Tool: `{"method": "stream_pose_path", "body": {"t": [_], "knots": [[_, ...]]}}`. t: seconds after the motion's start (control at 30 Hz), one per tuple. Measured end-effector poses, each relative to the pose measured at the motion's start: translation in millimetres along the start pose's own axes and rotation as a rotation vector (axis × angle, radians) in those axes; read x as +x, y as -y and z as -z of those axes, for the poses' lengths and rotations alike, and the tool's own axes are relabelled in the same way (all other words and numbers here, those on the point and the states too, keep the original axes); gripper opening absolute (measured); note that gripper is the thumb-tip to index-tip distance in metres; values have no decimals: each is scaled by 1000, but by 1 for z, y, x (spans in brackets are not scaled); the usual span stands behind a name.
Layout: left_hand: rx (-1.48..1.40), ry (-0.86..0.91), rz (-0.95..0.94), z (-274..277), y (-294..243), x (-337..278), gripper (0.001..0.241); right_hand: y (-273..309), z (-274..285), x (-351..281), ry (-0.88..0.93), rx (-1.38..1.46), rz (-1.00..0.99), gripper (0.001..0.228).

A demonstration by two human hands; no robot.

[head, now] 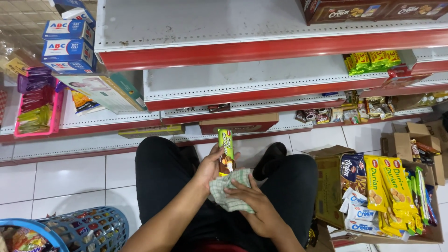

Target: Wipe store shelves and organize snack products using a cloth.

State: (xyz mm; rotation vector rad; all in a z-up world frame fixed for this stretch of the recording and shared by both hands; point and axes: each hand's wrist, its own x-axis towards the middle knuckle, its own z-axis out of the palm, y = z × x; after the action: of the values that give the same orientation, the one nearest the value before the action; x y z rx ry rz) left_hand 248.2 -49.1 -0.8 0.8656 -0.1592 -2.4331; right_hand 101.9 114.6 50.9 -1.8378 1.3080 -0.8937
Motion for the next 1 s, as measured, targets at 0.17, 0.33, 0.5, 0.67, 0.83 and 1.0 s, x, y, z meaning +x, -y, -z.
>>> {"method": "stream_pose_path", "body": {"t": [0.17, 0.33, 0.5, 0.67, 0.83, 1.0], "knots": [[164, -23, -108, 32, -2, 11, 43, -50, 6, -22, -248, 426, -525, 34], [-20, 385, 163, 76, 34, 34, 44, -28, 31, 21, -659, 640, -660, 42], [207, 66, 414, -15, 35, -9, 66, -19, 17, 51, -537, -248, -228, 54], [-18, 29, 160, 13, 33, 22, 63, 9, -11, 54, -225, -133, -349, 61], [-204, -40, 54, 13, -11, 25, 54, 14, -30, 22, -93, 15, -312, 57], [-83, 20, -358, 42, -29, 42, 29, -1, -24, 0, -8, 408, -351, 35]]}}
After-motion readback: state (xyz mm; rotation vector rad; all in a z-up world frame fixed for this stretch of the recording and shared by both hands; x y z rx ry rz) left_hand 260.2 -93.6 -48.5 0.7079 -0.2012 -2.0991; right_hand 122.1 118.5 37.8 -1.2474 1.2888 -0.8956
